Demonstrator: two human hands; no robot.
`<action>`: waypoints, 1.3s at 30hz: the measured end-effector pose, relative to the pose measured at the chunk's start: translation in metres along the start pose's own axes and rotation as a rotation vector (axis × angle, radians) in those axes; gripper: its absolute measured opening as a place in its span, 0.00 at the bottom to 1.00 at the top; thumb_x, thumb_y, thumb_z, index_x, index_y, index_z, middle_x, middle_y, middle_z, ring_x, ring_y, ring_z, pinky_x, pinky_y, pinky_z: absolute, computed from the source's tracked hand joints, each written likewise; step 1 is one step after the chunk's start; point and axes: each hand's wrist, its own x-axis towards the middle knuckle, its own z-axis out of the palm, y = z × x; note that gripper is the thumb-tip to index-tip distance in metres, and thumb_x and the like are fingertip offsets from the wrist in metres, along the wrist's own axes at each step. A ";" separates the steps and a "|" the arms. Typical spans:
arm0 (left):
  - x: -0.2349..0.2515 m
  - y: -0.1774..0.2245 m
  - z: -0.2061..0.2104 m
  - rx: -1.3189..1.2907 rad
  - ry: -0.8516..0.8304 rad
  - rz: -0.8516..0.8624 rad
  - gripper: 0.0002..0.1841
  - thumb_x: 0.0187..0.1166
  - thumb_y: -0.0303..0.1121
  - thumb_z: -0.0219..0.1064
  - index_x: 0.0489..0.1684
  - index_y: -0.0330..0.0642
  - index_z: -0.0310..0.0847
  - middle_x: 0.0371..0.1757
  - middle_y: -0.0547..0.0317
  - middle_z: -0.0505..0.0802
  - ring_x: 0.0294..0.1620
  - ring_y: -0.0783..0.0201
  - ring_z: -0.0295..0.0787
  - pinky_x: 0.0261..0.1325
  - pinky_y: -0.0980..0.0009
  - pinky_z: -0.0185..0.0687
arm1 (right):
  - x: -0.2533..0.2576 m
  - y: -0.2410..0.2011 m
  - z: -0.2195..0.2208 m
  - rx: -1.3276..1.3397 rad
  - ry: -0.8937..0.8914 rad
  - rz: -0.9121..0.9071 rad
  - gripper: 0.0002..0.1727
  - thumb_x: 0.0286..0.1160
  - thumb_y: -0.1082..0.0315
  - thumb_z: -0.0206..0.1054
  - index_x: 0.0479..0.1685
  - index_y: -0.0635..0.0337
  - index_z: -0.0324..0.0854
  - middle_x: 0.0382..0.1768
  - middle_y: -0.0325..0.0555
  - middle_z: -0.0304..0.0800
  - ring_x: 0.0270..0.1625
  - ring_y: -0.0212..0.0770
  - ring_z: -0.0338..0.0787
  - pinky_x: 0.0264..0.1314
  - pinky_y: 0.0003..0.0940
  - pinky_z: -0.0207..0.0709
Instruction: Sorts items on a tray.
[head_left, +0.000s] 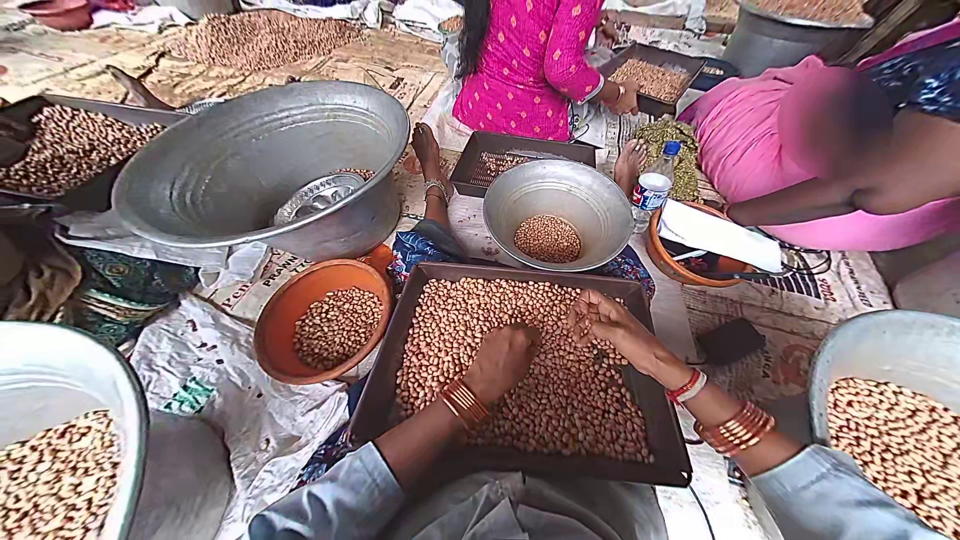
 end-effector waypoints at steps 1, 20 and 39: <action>0.000 -0.003 -0.004 -0.077 0.016 -0.012 0.14 0.85 0.33 0.63 0.60 0.39 0.88 0.57 0.44 0.94 0.61 0.46 0.92 0.66 0.44 0.83 | 0.000 0.000 0.003 -0.036 -0.033 0.044 0.10 0.73 0.75 0.53 0.50 0.60 0.73 0.38 0.35 0.82 0.32 0.26 0.83 0.37 0.23 0.81; -0.005 -0.004 -0.008 -0.147 0.007 0.023 0.13 0.83 0.35 0.66 0.57 0.41 0.91 0.54 0.50 0.96 0.56 0.53 0.93 0.65 0.50 0.84 | -0.021 0.013 0.043 -1.119 -0.281 -0.134 0.14 0.86 0.66 0.58 0.52 0.60 0.90 0.45 0.58 0.93 0.50 0.60 0.93 0.50 0.58 0.82; 0.000 0.003 -0.027 0.117 -0.002 0.036 0.16 0.89 0.30 0.54 0.63 0.42 0.87 0.57 0.41 0.94 0.61 0.39 0.91 0.63 0.38 0.82 | -0.010 -0.002 0.032 -0.896 -0.318 0.122 0.15 0.78 0.59 0.68 0.55 0.58 0.87 0.43 0.54 0.91 0.49 0.54 0.90 0.54 0.55 0.79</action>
